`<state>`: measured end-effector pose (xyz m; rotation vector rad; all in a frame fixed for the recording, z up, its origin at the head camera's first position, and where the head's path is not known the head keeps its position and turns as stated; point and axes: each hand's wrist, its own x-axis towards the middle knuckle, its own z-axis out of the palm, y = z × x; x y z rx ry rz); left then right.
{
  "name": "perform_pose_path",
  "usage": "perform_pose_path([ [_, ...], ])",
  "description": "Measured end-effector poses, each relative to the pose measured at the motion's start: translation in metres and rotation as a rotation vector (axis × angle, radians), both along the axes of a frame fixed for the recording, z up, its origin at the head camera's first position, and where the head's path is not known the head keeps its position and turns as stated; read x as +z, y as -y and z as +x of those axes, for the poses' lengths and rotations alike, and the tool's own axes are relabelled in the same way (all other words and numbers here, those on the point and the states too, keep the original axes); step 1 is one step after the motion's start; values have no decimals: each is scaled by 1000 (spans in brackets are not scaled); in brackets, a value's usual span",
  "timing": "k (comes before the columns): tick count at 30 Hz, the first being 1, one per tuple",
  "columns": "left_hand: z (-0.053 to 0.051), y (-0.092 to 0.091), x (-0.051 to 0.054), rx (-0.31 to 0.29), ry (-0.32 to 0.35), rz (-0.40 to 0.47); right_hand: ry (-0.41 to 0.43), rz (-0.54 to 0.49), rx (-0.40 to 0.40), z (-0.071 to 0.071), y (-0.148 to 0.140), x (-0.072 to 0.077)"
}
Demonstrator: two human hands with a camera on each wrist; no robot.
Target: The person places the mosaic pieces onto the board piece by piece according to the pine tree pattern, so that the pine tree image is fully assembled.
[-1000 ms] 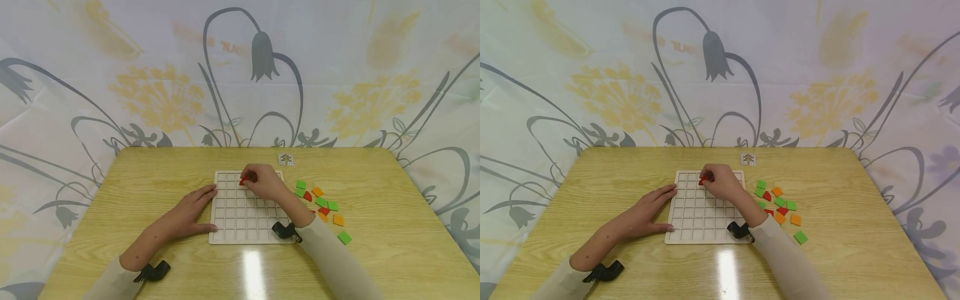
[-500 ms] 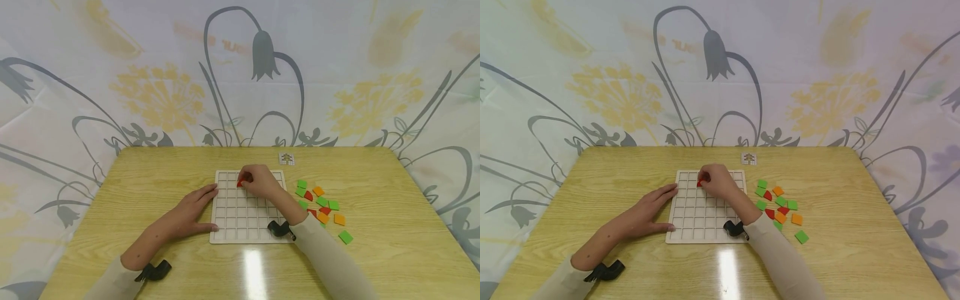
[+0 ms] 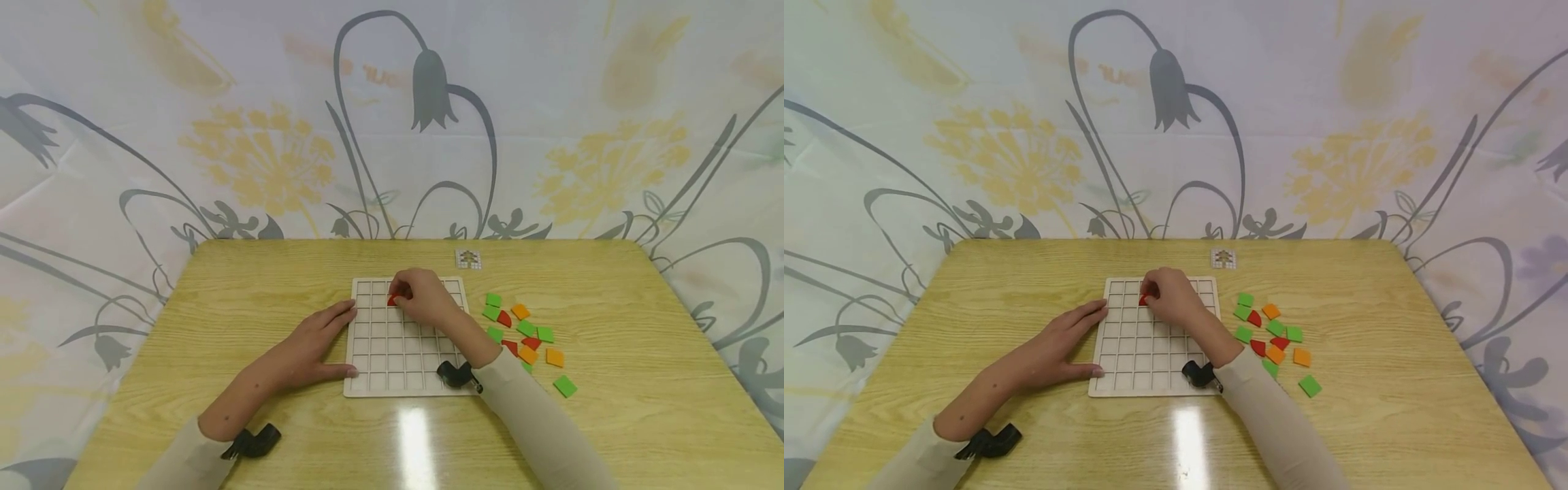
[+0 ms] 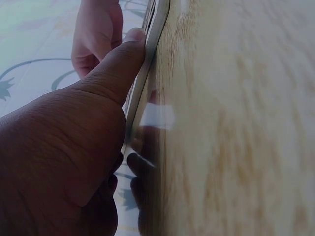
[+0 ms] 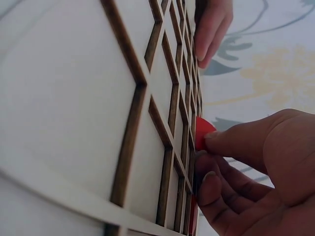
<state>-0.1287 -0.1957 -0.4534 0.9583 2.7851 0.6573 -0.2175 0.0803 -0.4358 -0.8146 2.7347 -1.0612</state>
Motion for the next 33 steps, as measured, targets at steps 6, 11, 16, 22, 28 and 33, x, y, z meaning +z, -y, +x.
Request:
perform_pose_path([
  [6,1,0,0,5,2,1,-45,44,-15,0,2,-3],
  [11,1,0,0,2,-5,-4,-55,51,-15,2,2,-1],
  [16,0,0,0,-3,-10,-12,-63,59,-10,3,1,1],
  [22,-1,-1,0,12,14,-8,-60,77,-14,3,0,4],
  [28,-1,0,-1,23,34,-16,-46,78,-11,4,0,5],
  [33,0,0,-1,15,27,-4,-36,48,-18,7,-5,9],
])
